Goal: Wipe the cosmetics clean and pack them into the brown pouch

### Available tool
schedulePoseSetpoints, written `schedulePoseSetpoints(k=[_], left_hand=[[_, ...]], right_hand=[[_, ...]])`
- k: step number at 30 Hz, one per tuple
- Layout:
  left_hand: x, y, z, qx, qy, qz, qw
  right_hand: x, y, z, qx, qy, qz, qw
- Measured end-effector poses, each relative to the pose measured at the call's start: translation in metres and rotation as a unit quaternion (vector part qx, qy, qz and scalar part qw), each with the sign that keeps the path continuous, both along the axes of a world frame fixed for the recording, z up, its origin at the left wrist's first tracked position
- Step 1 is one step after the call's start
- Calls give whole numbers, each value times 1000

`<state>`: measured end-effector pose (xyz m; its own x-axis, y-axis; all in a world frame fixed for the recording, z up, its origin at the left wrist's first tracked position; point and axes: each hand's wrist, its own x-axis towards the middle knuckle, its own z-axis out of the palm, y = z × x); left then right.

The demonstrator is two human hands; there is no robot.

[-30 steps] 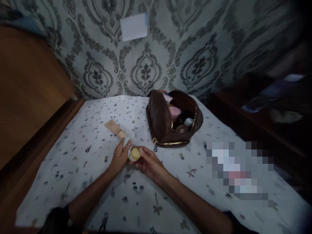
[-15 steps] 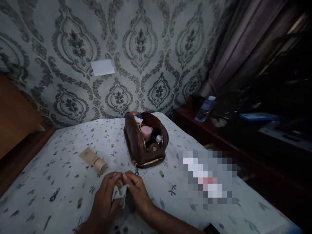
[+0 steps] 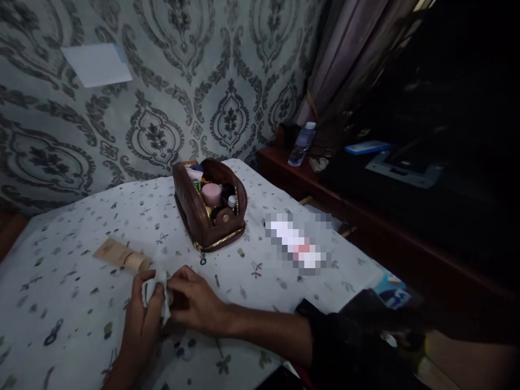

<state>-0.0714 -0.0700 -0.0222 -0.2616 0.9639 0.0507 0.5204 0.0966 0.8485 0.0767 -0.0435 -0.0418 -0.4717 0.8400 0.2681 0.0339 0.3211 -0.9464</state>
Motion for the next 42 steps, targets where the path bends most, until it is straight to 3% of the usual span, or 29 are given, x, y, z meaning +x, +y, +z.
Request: schedulePoseSetpoints(k=[4, 10, 14, 18, 21, 24, 27, 33, 42], left_hand=[[6, 3, 4, 24, -53, -10, 998], [0, 13, 10, 1, -73, 43, 996], [-3, 16, 8, -47, -169, 79, 981], [-1, 16, 4, -58, -214, 81, 972], [1, 12, 1, -26, -210, 27, 977], [2, 6, -3, 48, -149, -67, 985], [1, 2, -2, 89, -80, -128, 985], [-3, 1, 7, 74, -31, -123, 989], [-6, 5, 8, 68, -102, -90, 988]], right_hand=[[-1, 1, -9, 45, -26, 1, 999], [0, 8, -12, 51, 27, 50, 997], [-3, 10, -6, -80, 93, 58, 991], [-7, 13, 1, -292, 197, 76, 933], [-8, 15, 5, -361, 245, 57, 898], [-6, 14, 8, -367, 239, 59, 897], [-3, 14, 9, -341, 188, 78, 918], [2, 15, 8, -246, 147, 66, 956], [-2, 17, 0, -266, 159, 83, 947]])
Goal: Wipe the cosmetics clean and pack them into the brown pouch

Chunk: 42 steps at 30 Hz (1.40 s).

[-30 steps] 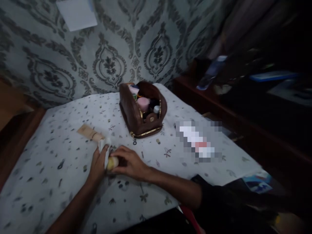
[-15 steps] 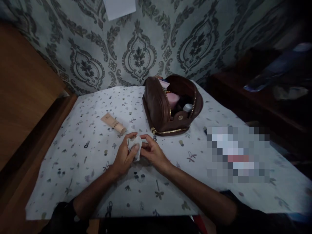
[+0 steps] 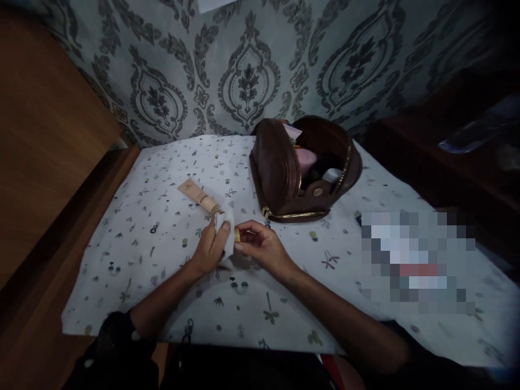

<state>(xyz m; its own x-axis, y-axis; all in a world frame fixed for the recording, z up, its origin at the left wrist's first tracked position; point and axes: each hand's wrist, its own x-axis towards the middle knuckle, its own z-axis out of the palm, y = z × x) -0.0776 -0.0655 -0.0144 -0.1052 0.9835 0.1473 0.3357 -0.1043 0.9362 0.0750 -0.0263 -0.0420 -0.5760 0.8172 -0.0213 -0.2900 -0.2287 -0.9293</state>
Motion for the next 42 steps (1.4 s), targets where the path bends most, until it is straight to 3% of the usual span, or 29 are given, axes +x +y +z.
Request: schedulePoseSetpoints(k=[6, 11, 16, 21, 24, 28, 32, 36, 38, 42], left_hand=[[-3, 6, -2, -142, -142, 19, 979], [-3, 9, -9, -153, -190, -9, 970], [0, 10, -2, -140, -163, -65, 974], [0, 8, 2, -149, -165, -49, 974], [-2, 6, 2, -110, -150, -45, 982], [-5, 3, 5, -59, -77, -88, 991], [-6, 2, 6, -26, 39, -89, 995], [-10, 1, -2, 7, 172, -121, 978], [-14, 1, -9, 64, 214, -130, 966], [-20, 3, -29, 202, 260, -136, 934]], right_hand=[[1, -5, 5, 57, -18, -26, 998], [1, -5, 5, 106, -44, -58, 992], [3, -4, 4, 117, -64, -92, 987], [3, -1, 1, 121, -68, -121, 983], [3, 1, 2, 63, -54, -114, 990], [7, 5, 10, 19, -34, -99, 994], [8, 5, 15, -25, -11, -79, 997], [7, 1, 13, -120, 28, -6, 992], [10, 1, 16, -139, 30, 17, 990], [36, 8, 47, -102, 35, 3, 994]])
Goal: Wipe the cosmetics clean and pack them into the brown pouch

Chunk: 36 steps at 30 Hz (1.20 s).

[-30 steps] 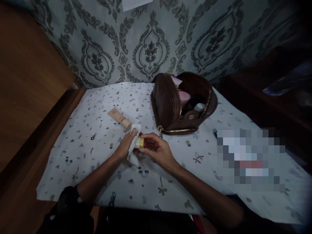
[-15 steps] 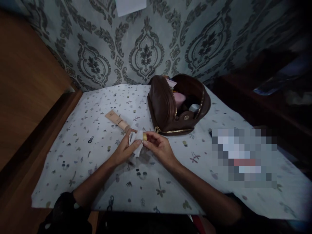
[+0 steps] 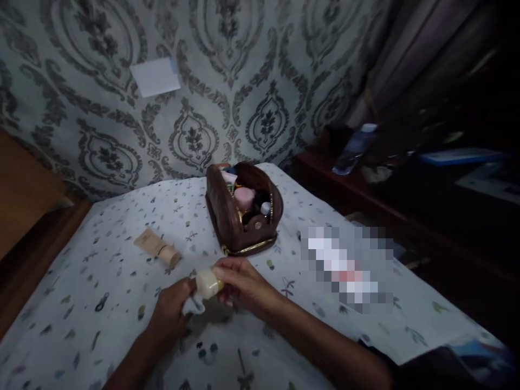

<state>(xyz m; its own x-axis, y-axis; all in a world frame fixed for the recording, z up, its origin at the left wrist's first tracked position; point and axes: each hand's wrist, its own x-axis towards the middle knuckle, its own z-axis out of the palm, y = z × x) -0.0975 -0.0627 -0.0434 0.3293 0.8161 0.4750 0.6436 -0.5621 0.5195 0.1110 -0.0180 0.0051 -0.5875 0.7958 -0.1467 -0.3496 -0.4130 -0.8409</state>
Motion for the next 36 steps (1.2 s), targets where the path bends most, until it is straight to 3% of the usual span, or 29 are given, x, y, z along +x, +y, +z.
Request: schedulePoseSetpoints(k=[3, 5, 8, 11, 14, 20, 26, 30, 33, 36], left_hand=[[0, 0, -11, -6, 21, 50, 998], [1, -1, -14, -32, 27, 96, 994], [4, 0, -13, -46, 19, 125, 991], [6, 3, -11, -49, 7, 123, 991], [5, 6, -11, -57, 6, 121, 991], [0, 7, -15, -79, 19, 114, 990], [-9, 9, -20, -66, 53, 87, 993], [-9, 10, -22, -62, 50, 87, 993], [-4, 10, -21, -57, 45, 100, 992], [0, 9, -18, -51, 44, 111, 991]], right_hand=[[38, 19, 39, 129, -43, -78, 988], [63, 38, 62, 233, -98, -149, 956], [87, 72, 82, 418, -265, -223, 840], [90, 100, 84, 522, -412, -175, 726], [81, 117, 79, 550, -489, -108, 668], [69, 128, 77, 530, -535, -30, 658], [67, 133, 72, 536, -522, -8, 663], [69, 136, 70, 540, -502, -16, 676], [76, 131, 80, 543, -480, -31, 688], [87, 117, 96, 529, -441, -124, 715]])
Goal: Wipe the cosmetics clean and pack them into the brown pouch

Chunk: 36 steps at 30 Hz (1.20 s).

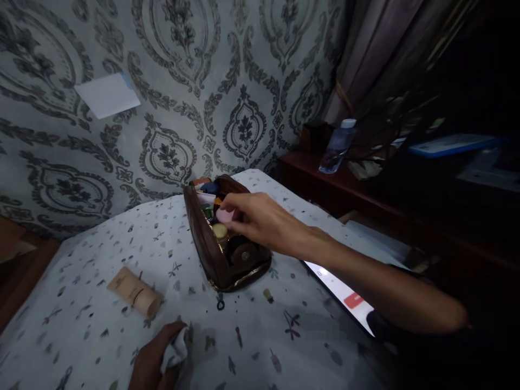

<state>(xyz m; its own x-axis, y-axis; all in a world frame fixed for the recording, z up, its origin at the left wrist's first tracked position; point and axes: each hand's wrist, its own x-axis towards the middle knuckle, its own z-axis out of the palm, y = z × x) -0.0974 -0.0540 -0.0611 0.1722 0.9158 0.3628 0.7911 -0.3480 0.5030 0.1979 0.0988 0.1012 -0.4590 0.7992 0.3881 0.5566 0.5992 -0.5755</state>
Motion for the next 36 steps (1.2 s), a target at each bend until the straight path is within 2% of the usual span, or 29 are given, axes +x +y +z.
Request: schedulePoseSetpoints(k=[4, 8, 10, 14, 17, 21, 24, 27, 32, 36], left_hand=[[-1, -1, 5, 14, 0, 23, 1000], [-12, 1, 10, 34, 31, 32, 998], [-17, 2, 14, 38, 50, 37, 997], [-20, 6, 25, 63, 43, 100, 992], [-20, 8, 36, 70, 18, 141, 987], [-17, 8, 43, 65, -25, 171, 983], [-13, 6, 40, 60, -33, 145, 987], [-10, 4, 33, 39, -22, 111, 993], [-19, 3, 12, 70, 5, 87, 994], [-26, 2, -7, 47, -2, 79, 996]], right_hand=[[20, -29, 10, 35, 110, -90, 989], [41, -52, -2, 6, 106, -122, 987], [48, -60, -11, -14, 90, -128, 988], [52, -78, -27, -49, 61, -106, 991], [50, -85, -33, -27, 25, -78, 996], [41, -69, -24, 116, -65, -37, 990], [29, -41, -8, 167, -196, 52, 965], [16, -14, 8, 158, -297, 115, 935], [-4, 9, 23, 109, -405, 118, 900], [-20, 16, 28, 44, -486, 96, 867]])
